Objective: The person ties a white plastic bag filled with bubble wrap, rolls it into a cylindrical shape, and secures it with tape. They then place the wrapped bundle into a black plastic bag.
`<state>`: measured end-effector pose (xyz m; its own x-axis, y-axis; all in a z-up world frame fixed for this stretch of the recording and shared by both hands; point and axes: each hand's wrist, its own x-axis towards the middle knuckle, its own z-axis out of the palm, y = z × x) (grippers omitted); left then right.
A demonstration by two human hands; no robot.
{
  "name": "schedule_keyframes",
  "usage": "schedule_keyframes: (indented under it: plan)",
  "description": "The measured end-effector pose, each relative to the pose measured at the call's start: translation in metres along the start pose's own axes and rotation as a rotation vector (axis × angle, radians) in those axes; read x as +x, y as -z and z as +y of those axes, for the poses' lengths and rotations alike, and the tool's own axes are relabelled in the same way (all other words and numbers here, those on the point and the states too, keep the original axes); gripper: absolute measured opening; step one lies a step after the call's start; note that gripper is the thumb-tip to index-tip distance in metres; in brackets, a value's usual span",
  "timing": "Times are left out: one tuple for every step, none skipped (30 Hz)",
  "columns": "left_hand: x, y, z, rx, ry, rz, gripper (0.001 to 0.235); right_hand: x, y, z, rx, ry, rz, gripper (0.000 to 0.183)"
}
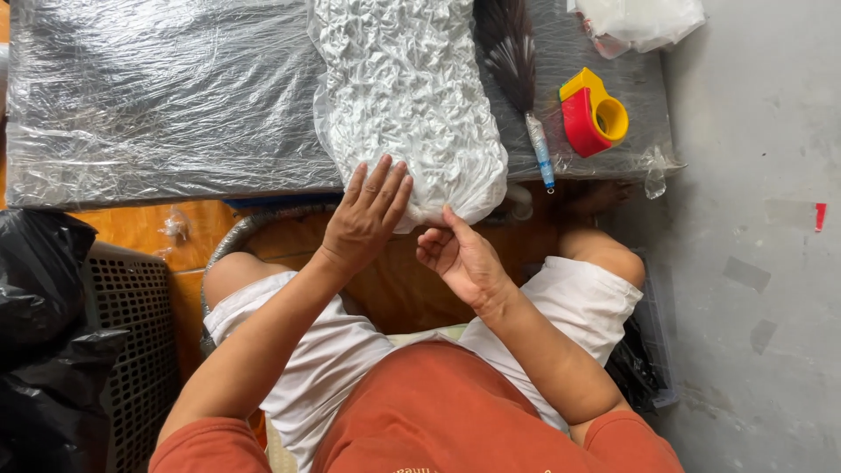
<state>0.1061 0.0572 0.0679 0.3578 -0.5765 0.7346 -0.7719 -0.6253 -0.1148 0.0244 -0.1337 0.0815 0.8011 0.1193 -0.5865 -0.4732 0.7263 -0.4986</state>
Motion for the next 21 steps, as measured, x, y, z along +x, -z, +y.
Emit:
schedule_keyframes:
  plan:
    - [0.002, 0.000, -0.003, 0.000, 0.002, 0.003, 0.045, -0.009, -0.005, -0.003, -0.003, 0.001, 0.001, 0.043]
    - [0.003, 0.001, -0.006, -0.008, -0.004, -0.018, 0.045, -0.017, -0.009, -0.006, -0.187, 0.064, -0.037, 0.053]
    - [0.004, 0.002, -0.009, -0.013, -0.008, -0.041, 0.045, -0.025, -0.015, -0.008, -0.372, 0.124, -0.077, 0.065]
    - [0.001, -0.001, -0.012, -0.011, -0.004, -0.040, 0.045, -0.031, -0.009, -0.005, -0.375, 0.122, -0.079, 0.065]
    - [-0.002, -0.003, -0.016, -0.068, 0.009, -0.074, 0.053, -0.035, -0.005, -0.002, -0.918, 0.714, -0.099, 0.051]
    - [-0.004, -0.006, -0.019, -0.126, 0.021, -0.108, 0.064, -0.040, 0.000, 0.000, -1.439, 1.327, -0.115, 0.040]
    - [0.002, -0.001, -0.024, -0.123, 0.024, -0.107, 0.064, -0.034, 0.007, -0.003, -1.440, 1.327, -0.120, 0.040]
    - [0.009, 0.003, -0.028, -0.161, 0.030, -0.117, 0.067, -0.029, 0.014, -0.006, -1.624, 1.578, -0.097, 0.042]
    - [0.016, 0.006, -0.032, -0.203, 0.032, -0.127, 0.071, -0.024, 0.021, -0.009, -1.803, 1.834, -0.062, 0.048]
    - [0.021, 0.007, -0.037, -0.203, 0.032, -0.125, 0.071, -0.015, 0.023, -0.015, -1.805, 1.835, -0.062, 0.048]
    - [0.025, 0.008, -0.041, -0.265, 0.057, -0.174, 0.072, -0.006, 0.025, -0.019, -1.935, 1.873, -0.023, 0.059]
    - [0.030, 0.009, -0.045, -0.326, 0.083, -0.224, 0.073, 0.002, 0.027, -0.024, -2.067, 1.906, 0.018, 0.070]
    - [0.037, 0.012, -0.049, -0.321, 0.082, -0.220, 0.073, 0.011, 0.026, -0.030, -2.066, 1.913, 0.016, 0.070]
    - [0.043, 0.015, -0.053, -0.350, 0.100, -0.257, 0.072, 0.020, 0.024, -0.037, -2.132, 1.943, 0.069, 0.069]
    - [0.048, 0.019, -0.057, -0.377, 0.122, -0.297, 0.072, 0.029, 0.022, -0.041, -2.196, 1.972, 0.119, 0.069]
    - [0.055, 0.025, -0.065, -0.370, 0.126, -0.296, 0.072, 0.033, 0.015, -0.046, -2.191, 1.978, 0.111, 0.069]
    - [0.062, 0.031, -0.074, -0.482, 0.148, -0.362, 0.062, 0.038, 0.008, -0.052, -2.231, 2.029, 0.158, 0.069]
    - [0.069, 0.036, -0.083, -0.594, 0.171, -0.428, 0.053, 0.043, 0.001, -0.058, -2.270, 2.080, 0.207, 0.070]
    - [0.077, 0.041, -0.089, -0.595, 0.174, -0.428, 0.053, 0.044, -0.005, -0.062, -2.271, 2.079, 0.202, 0.070]
    - [0.085, 0.046, -0.095, -0.661, 0.192, -0.463, 0.048, 0.045, -0.011, -0.066, -2.326, 2.053, 0.205, 0.077]
    - [0.093, 0.050, -0.101, -0.728, 0.207, -0.496, 0.044, 0.046, -0.017, -0.071, -2.381, 2.029, 0.209, 0.084]
